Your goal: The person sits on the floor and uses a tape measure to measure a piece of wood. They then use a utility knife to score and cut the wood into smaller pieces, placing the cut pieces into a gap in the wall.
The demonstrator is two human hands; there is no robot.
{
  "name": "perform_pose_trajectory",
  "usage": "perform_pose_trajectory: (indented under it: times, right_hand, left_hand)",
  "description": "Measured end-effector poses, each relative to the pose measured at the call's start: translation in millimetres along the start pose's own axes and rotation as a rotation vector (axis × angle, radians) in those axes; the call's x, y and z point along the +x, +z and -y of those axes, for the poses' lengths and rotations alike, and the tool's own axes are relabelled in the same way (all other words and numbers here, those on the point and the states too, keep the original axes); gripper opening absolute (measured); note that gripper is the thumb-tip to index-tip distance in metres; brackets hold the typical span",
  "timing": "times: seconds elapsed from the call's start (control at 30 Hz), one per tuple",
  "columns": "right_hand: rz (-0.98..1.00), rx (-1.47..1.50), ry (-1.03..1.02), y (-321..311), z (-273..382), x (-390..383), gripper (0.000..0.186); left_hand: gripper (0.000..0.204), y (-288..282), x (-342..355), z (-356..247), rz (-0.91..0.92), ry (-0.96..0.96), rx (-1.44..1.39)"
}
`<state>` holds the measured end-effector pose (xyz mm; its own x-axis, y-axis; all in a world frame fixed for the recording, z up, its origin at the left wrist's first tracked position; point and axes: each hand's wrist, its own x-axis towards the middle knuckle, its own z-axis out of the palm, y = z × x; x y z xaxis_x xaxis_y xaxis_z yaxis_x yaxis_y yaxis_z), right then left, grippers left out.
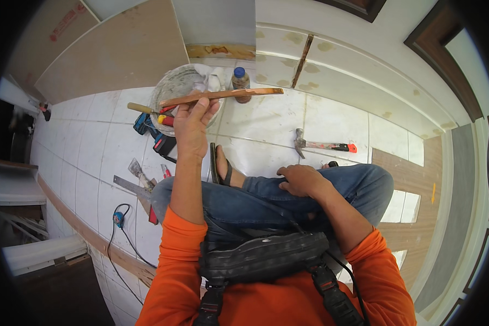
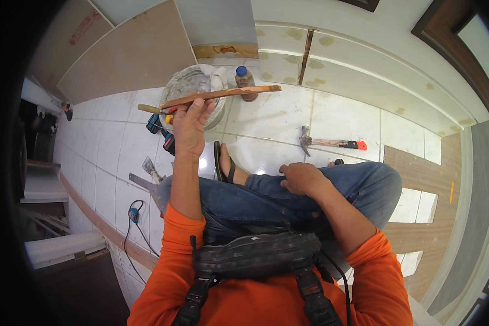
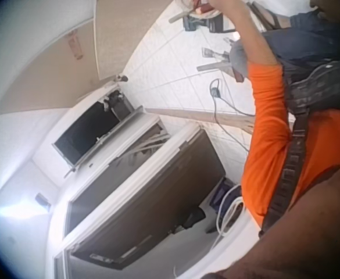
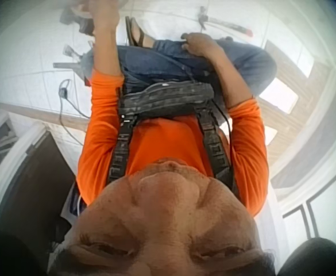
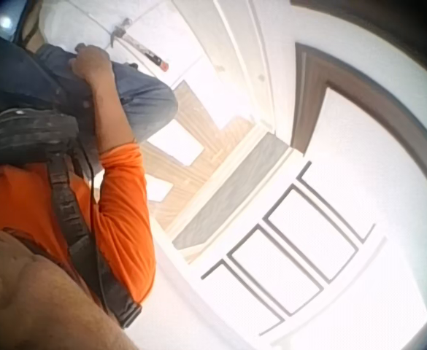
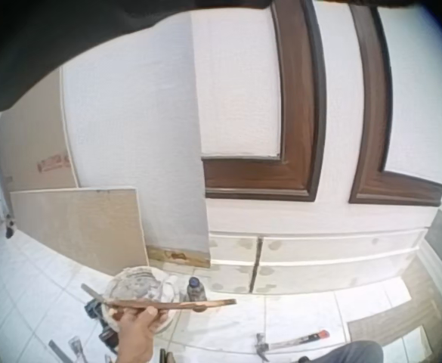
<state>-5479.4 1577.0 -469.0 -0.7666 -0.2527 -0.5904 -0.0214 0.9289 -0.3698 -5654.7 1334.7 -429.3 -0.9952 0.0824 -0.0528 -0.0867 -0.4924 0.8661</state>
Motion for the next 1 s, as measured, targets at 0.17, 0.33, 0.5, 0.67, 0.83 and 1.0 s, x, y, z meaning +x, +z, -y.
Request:
perform_pose_trajectory:
  times: [0.17, 0.33, 0.5, 0.67, 0.83, 1.0]
  right_hand:
    - [-0.034, 0.011, 0.001, 2.6, -2.4, -2.8, 0.044]
    - [0.000, 0.022, 0.023, -1.6, 1.3, -1.9, 0.045]
    - [-0.007, 0.014, 0.006, 0.6, -0.4, -0.6, 0.045]
    - [0.000, 0.014, 0.013, -0.8, -1.0, -2.1, 0.044]
    - [-0.022, 0.010, -0.011, 2.2, -7.3, -1.7, 0.044]
    - [-0.052, 0.004, -0.041, 4.3, -4.1, 0.2, 0.043]
  left_hand:
    - [0.029, 8.3, -2.3, -1.3, 0.021, 0.007, 0.002]
    - [0.030, 6.8, -2.7, -3.6, 0.001, 0.001, -0.034]
    - [0.029, 3.4, -1.9, -1.2, 0.030, 0.012, -0.041]
    - [0.026, 9.9, -4.3, -4.5, 0.000, -0.015, -0.031]
    - [0.026, 12.5, -3.6, -0.8, -0.008, 0.011, 0.038]
    - [0.025, 8.8, -5.1, 13.5, -0.035, 0.044, 0.167]
